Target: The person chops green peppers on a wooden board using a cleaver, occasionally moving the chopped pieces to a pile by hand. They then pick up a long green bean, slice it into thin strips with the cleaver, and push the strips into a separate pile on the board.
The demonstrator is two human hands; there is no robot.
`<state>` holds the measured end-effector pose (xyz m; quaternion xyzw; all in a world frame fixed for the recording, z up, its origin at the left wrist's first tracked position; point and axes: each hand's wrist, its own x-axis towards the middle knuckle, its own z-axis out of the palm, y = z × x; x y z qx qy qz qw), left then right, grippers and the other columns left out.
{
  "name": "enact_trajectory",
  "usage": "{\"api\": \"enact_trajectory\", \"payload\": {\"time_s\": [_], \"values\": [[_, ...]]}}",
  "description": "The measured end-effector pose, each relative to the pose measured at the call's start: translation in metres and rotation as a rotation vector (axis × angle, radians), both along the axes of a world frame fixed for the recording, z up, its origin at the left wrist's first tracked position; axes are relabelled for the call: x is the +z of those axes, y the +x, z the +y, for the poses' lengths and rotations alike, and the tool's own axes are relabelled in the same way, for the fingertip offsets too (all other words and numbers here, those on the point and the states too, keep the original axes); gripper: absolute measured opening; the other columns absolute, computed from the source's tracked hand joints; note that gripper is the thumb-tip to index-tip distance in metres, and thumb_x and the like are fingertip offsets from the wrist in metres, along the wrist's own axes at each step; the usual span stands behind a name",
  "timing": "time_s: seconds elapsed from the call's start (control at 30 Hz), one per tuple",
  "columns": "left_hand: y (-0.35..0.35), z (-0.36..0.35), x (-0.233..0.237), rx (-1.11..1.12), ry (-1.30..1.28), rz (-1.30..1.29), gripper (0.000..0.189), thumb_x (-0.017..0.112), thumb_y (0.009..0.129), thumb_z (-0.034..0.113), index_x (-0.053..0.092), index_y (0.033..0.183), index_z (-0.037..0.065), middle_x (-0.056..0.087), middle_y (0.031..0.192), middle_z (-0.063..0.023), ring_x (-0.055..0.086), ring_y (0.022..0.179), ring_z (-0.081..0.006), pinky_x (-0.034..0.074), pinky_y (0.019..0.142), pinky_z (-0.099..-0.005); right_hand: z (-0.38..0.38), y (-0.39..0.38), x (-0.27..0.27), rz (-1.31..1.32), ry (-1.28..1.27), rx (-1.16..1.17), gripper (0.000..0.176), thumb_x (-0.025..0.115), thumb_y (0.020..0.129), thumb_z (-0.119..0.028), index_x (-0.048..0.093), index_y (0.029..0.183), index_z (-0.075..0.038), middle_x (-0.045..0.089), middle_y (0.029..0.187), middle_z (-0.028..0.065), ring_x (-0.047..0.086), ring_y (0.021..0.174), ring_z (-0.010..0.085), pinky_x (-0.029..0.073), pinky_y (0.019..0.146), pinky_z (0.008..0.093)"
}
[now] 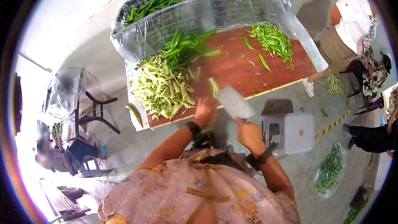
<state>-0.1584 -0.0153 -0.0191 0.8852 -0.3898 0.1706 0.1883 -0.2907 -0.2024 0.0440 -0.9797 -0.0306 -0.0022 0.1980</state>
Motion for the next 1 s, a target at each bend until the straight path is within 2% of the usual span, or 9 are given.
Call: {"api": "enact_trajectory", "payload": {"time_s": [0.1,0.43,0.6,0.7,0.8,0.87,1.0], "values": [[-0.001,0.0,-0.002,0.031,0.024,0.03,0.026,0.062,0.067,0.009,0.066,0.092,0.013,0.06,0.092,-0.003,0.054,0.095,-0.022,0.041,0.084,-0.0392,0.005,0.015,-0.005,0.05,-0.046,-0.017,0.038,0.059,0.079,-0.013,0.06,0.117,-0.008,0.062,0.07,0.0223,0.061,0.062,0.039,0.049,0.058,0.0487],[0.0,0.0,0.003,0.022,0.025,0.081,0.026,0.06,0.069,0.009,0.068,0.093,0.014,0.061,0.09,-0.0015,0.054,0.094,-0.0224,0.04,0.087,-0.0395,0.002,0.027,-0.018,0.001,-0.041,0.012,0.039,0.059,0.079,-0.013,0.06,0.118,-0.009,0.061,0.067,0.0219,0.06,0.06,0.0388,0.048,0.058,0.0488],[0.004,0.001,0.002,0.027,0.009,0.101,0.026,0.061,0.068,0.01,0.069,0.092,0.016,0.061,0.09,-0.0006,0.055,0.094,-0.0214,0.04,0.087,-0.039,0.009,0.039,-0.019,-0.07,0.049,0.04,0.04,0.059,0.078,-0.01,0.059,0.118,-0.009,0.061,0.07,0.0225,0.06,0.064,0.0398,0.048,0.06,0.0489],[0.005,0.001,-0.001,0.039,-0.009,0.061,0.024,0.061,0.068,0.01,0.07,0.09,0.016,0.062,0.089,-0.0003,0.056,0.094,-0.0209,0.04,0.088,-0.0389,0.006,0.035,-0.009,0.03,0.02,0.037,0.04,0.059,0.077,-0.01,0.059,0.117,-0.008,0.061,0.071,0.0226,0.06,0.065,0.0402,0.048,0.061,0.0489],[0.006,0.0,-0.005,0.007,-0.057,0.039,0.025,0.061,0.067,0.01,0.07,0.089,0.016,0.062,0.09,-0.0004,0.056,0.095,-0.021,0.04,0.088,-0.0389,0.012,0.056,-0.016,0.026,-0.028,0.067,0.041,0.059,0.076,-0.009,0.058,0.117,-0.009,0.062,0.073,0.0223,0.061,0.066,0.0397,0.049,0.062,0.0485],[0.006,0.0,0.004,0.004,-0.049,0.134,0.025,0.061,0.066,0.01,0.07,0.089,0.014,0.063,0.091,-0.001,0.056,0.095,-0.0211,0.04,0.089,-0.0391,0.021,0.079,-0.027,-0.024,-0.007,0.092,0.041,0.059,0.077,-0.009,0.058,0.117,-0.009,0.062,0.073,0.0225,0.061,0.067,0.0397,0.049,0.062,0.0484],[0.007,0.002,-0.006,0.027,0.002,0.086,0.026,0.061,0.066,0.011,0.069,0.091,0.012,0.063,0.092,-0.0013,0.056,0.096,-0.0214,0.04,0.088,-0.0392,0.038,0.106,-0.011,-0.102,-0.059,0.183,0.039,0.055,0.079,-0.01,0.059,0.118,-0.011,0.062,0.075,0.0197,0.062,0.069,0.0355,0.049,0.061,0.0465]]}}
